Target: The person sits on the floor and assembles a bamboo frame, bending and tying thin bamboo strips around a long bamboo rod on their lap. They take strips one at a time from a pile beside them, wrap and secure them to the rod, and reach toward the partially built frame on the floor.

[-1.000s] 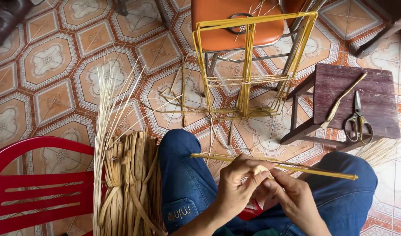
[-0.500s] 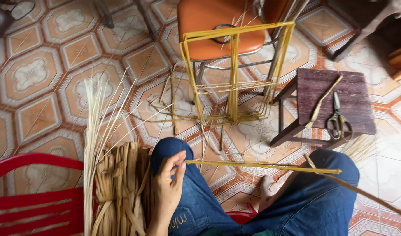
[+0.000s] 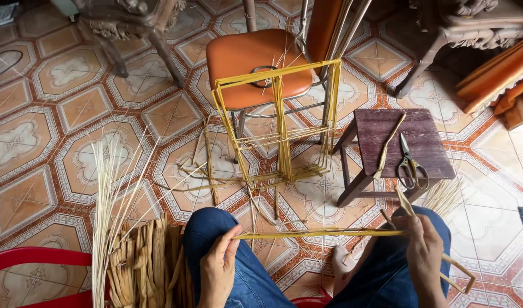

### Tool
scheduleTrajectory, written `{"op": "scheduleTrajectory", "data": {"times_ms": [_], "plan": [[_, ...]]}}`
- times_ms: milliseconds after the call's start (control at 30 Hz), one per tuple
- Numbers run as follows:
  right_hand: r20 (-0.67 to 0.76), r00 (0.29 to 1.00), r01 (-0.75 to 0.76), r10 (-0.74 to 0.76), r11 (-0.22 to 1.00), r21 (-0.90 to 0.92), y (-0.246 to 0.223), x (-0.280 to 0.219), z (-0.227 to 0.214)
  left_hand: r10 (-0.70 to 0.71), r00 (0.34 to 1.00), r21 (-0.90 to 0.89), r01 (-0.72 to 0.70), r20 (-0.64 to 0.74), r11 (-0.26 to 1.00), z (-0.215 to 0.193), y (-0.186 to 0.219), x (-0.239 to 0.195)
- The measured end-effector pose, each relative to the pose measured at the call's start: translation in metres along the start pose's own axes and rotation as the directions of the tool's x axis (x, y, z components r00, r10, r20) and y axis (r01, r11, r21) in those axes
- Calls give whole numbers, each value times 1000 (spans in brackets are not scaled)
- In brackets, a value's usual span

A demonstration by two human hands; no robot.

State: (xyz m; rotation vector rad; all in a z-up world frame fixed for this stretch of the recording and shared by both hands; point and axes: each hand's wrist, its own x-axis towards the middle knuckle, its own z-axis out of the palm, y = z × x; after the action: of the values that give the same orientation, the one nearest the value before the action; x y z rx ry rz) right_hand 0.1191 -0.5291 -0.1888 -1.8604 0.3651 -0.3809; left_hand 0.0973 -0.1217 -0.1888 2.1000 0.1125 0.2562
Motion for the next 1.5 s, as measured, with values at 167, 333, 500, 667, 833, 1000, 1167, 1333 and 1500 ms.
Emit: {"op": "scheduleTrajectory", "data": {"times_ms": [167, 333, 500, 667, 833, 1000, 1167, 1333, 1500], "plan": [[-71, 997, -9, 4, 997, -83, 34, -5, -11, 77, 996, -7, -77, -49, 997, 7, -6, -9], [-85, 996, -13, 9, 999, -49, 23, -7, -15, 58, 995, -45, -61, -80, 997, 16, -8, -19], [-43, 997, 64, -62, 997, 43, 28, -12, -24, 12, 1000, -136, -13, -8, 991, 9, 4, -15], [-134, 942, 326, -306, 930, 168, 3, -32, -29, 89, 996, -142, -87, 7, 986, 7, 5, -12], [183, 983, 7, 0, 999, -33, -37, -84, 12, 48, 999, -374, -41, 9, 927, 2, 7, -16], [595, 782, -210, 187, 977, -32, 19, -100, 78, 44, 985, -298, -93, -166, 950, 1, 13, -29], [749, 645, -100, 149, 989, -110, -39, -103, 114, -58, 977, -336, 126, 207, 933, 12, 38, -43], [752, 641, -74, 156, 987, -142, -44, -104, 117, -9, 968, -559, 153, 252, 815, 21, 43, -50], [744, 658, -60, 116, 993, -102, -43, -103, 115, 101, 989, -378, -53, 107, 924, 25, 48, -48]]}}
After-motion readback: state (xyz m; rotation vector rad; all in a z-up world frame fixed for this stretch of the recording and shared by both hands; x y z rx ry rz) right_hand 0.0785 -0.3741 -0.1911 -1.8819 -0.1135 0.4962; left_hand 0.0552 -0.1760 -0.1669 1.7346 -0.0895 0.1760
